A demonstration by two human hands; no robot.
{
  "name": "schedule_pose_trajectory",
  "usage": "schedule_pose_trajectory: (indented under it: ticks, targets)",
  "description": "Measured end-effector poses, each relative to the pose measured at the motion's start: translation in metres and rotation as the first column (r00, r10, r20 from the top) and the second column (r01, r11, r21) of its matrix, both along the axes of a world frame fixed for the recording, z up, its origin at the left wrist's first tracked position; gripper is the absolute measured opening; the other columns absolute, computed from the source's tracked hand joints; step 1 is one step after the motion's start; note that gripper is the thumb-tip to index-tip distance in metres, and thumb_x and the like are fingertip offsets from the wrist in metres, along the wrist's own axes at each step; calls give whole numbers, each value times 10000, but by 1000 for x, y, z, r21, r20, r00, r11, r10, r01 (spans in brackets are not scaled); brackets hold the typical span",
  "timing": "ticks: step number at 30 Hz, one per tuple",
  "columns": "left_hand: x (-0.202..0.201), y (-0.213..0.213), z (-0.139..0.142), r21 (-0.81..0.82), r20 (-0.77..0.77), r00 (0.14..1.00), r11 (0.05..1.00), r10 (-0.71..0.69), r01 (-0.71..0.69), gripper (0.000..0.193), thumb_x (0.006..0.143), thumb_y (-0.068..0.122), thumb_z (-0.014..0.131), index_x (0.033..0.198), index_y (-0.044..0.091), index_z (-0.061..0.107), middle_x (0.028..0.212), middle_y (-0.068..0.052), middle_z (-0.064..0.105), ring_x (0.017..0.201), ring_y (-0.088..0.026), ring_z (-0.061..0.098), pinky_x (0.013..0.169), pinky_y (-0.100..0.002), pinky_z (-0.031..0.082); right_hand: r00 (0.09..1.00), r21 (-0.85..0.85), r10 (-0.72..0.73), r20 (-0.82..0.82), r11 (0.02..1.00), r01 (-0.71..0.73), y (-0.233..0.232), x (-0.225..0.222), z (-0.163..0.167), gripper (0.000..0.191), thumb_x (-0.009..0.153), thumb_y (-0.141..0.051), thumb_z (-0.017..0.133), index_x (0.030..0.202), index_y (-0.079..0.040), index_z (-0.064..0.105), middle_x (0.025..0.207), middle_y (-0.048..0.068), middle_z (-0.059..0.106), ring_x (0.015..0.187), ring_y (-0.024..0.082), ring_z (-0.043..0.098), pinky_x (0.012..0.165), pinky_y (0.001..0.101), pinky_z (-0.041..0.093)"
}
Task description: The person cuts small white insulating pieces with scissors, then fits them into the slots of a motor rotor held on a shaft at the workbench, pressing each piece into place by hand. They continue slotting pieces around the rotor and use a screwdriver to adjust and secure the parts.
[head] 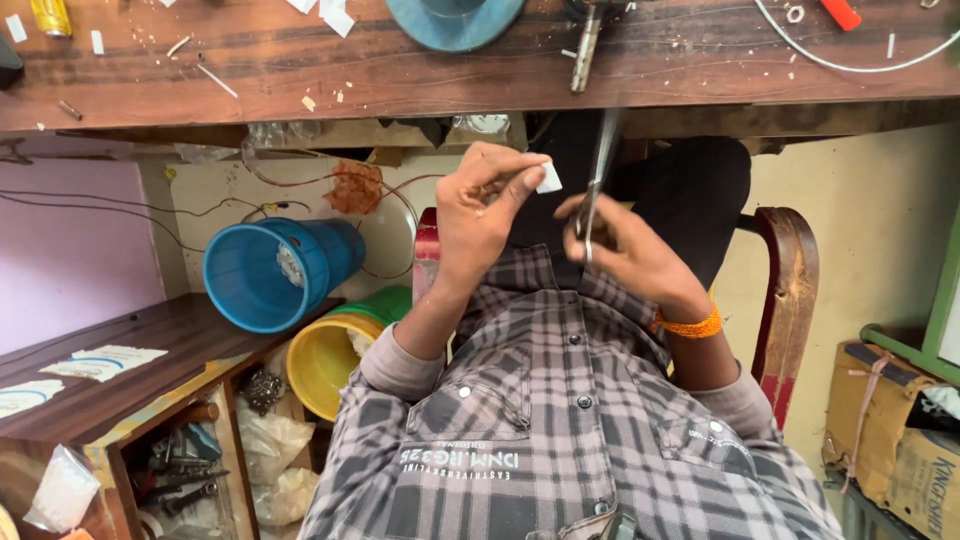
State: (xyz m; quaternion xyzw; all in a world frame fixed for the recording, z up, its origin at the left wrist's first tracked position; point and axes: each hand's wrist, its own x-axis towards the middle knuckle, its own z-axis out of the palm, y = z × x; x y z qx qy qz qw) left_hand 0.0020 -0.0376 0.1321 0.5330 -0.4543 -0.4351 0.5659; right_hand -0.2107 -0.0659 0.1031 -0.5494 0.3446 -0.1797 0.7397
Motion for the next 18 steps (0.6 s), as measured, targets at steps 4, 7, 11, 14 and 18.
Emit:
schedule_pose_trajectory:
  ticks: [4,7,11,14,18]
  targets:
    - [5,-4,-10,52,93,996,999,8,-13,155,988,118,763,1103,13,775,1038,-24,691,895,-66,674,759,-205,531,975,148,208,79,965,-218,8,-14,-9,700,751,-273,875,1346,-9,617,896,-13,622,821,78,579,727,263,491]
    - [4,-9,-13,128,7,1000,992,10,-10,163,974,118,765,1080,-6,772,986,-35,737,817,-52,660,688,-199,505,973,171,225,57,958,-231,12,-16,-10,761,703,-326,905,1338,7,650,844,-19,621,775,78,570,682,263,478]
    - [4,-9,-16,157,-81,997,988,12,1,155,969,89,749,1059,-36,766,1033,-84,771,786,-47,654,663,-198,497,976,231,210,61,948,-219,12,-16,-7,707,684,-283,919,1273,32,688,793,-17,630,720,75,558,637,258,456]
    - [3,-10,-20,119,-127,992,993,1,15,151,977,83,739,1056,-44,758,1117,-120,774,827,-48,676,707,-201,531,977,242,207,46,947,-212,9,-19,-4,645,685,-252,926,1218,43,712,768,-15,634,698,67,551,626,253,454]
    - [2,-15,-26,85,-148,989,996,-1,13,156,988,77,736,1067,-56,756,1152,-148,772,871,-55,689,752,-208,552,976,203,217,-32,957,-206,5,-22,-3,601,682,-255,924,1169,42,735,738,-20,632,674,56,547,601,250,445]
